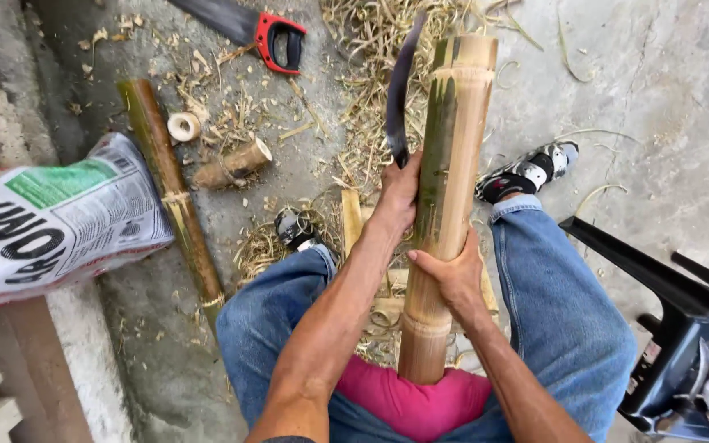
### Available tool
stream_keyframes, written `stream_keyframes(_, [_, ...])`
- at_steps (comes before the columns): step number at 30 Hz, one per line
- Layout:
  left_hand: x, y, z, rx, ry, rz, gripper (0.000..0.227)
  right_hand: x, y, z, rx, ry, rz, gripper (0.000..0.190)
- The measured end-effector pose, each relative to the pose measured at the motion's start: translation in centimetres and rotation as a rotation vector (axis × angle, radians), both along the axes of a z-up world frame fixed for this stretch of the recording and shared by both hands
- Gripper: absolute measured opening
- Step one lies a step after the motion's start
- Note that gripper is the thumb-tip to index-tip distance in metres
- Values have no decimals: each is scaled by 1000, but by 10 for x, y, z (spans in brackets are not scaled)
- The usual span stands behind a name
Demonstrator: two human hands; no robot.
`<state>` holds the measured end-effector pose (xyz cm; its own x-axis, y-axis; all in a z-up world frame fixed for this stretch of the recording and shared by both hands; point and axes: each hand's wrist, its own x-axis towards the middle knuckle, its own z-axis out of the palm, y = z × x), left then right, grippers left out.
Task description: The recorder is shaving or peeling a bamboo stalk using a curved blade and a straight knife while sitting.
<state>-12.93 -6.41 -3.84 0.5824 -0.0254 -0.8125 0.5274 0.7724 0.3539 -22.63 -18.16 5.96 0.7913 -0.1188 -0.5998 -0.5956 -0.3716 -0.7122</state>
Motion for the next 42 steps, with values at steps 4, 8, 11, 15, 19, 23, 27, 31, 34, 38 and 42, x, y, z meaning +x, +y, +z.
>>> stream_keyframes(4, [2,-7,4,284,-51,4,28,13,-11,-5,382,22,-64,86])
stream_keyframes(8, [-4,-4,7,632,-76,-19,30,7,-15,-14,704,128,-109,83])
stream_keyframes(11, [5,12,-4,805,-172,-77,33,24,-18,-31,690,65,-60,85])
stream_keyframes(15, [-38,37,16,1316,-321,-120,24,3,-60,-65,525,-21,-57,73])
stream_keyframes(19, [-101,55,72,1691,-424,-488,36,-11,-106,-77,435,-108,-223,51])
stream_keyframes(23, [-151,58,92,1830,-729,-680,32,-44,-104,-57,321,23,-287,60])
stream_keyframes(27, [-161,58,103,1831,-861,-706,28,-65,-83,-44,159,-22,-214,62])
stream_keyframes(31, [-148,64,100,1844,-913,-731,31,-72,-75,-54,98,-167,-222,57])
stream_keyframes(34, [-141,62,101,1855,-948,-668,30,-75,-80,-69,-54,-305,-189,57])
stream_keyframes(38, [-134,63,101,1862,-978,-640,29,-69,-75,-58,-110,-368,-174,56])
stream_keyframes(42, [-129,65,96,1866,-979,-625,27,-63,-73,-58,-105,-398,-178,54])
